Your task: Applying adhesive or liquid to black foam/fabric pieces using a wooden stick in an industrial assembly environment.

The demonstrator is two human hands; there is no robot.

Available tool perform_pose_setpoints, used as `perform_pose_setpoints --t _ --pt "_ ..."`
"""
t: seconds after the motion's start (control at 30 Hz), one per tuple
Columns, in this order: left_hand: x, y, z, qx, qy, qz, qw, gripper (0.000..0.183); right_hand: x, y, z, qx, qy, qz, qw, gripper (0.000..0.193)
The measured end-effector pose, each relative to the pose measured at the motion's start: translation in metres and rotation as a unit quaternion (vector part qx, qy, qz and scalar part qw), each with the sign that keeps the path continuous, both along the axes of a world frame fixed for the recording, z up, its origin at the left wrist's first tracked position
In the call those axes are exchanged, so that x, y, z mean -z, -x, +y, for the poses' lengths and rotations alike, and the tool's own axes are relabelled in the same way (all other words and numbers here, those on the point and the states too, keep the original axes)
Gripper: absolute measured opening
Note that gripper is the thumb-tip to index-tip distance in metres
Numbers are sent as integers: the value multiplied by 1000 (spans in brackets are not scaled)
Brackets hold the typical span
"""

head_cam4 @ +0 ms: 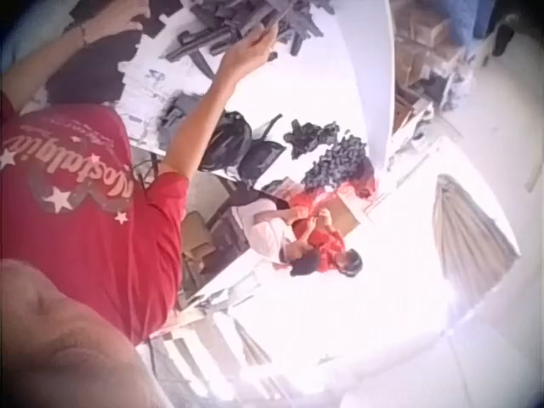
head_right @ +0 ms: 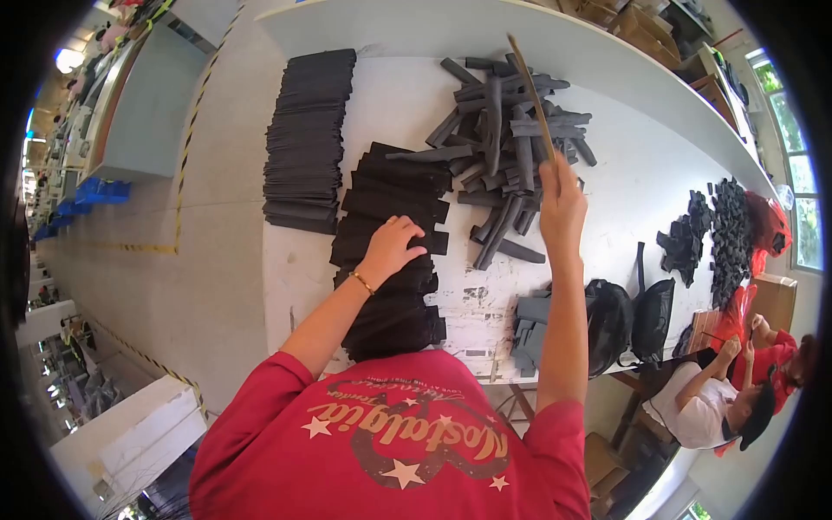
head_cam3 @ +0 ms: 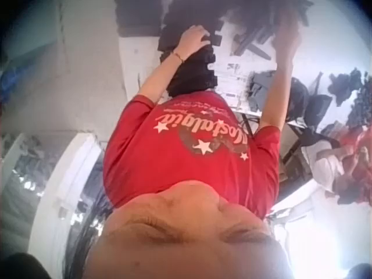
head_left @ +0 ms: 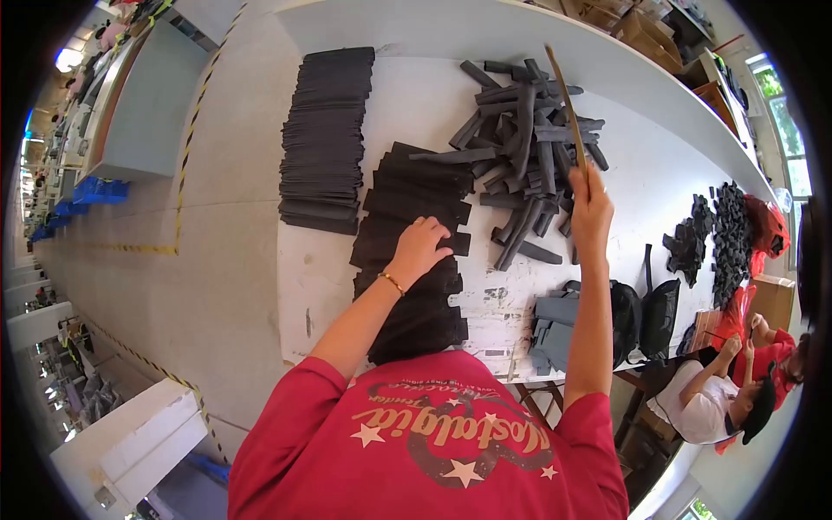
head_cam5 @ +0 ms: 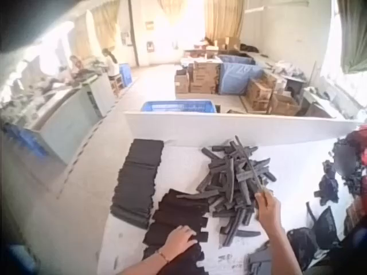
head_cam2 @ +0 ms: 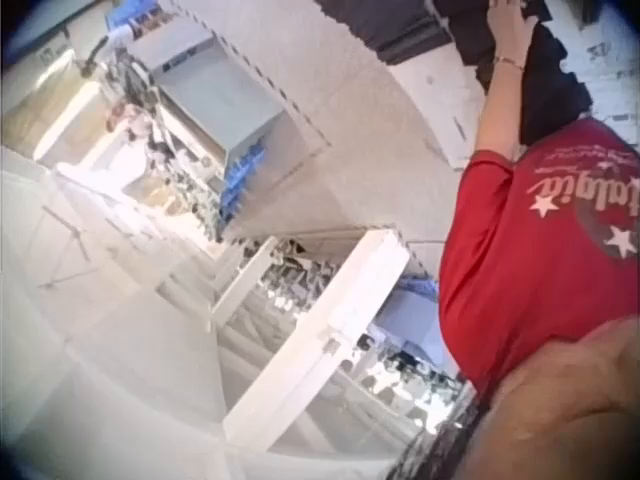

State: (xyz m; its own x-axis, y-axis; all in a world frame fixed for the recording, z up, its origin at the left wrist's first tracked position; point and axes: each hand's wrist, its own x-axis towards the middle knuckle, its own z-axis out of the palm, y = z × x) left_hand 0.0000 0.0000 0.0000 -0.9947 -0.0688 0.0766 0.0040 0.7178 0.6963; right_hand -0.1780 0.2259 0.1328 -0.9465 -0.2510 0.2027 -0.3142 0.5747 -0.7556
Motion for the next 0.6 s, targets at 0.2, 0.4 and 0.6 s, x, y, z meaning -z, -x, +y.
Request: perform_pose_setpoints --t 0.2,0.4,0.6 --pt "10 7 7 -27 -32 -22 999 14 48 -84 85 -48 -144 -165 975 23" --pt "11 4 -9 -51 -144 -111 982 15 54 -111 114 -164 -226 -103 955 18" --pt "-7 3 -22 -56 -215 -141 965 15 30 -108 108 -211 -206 -71 953 16"
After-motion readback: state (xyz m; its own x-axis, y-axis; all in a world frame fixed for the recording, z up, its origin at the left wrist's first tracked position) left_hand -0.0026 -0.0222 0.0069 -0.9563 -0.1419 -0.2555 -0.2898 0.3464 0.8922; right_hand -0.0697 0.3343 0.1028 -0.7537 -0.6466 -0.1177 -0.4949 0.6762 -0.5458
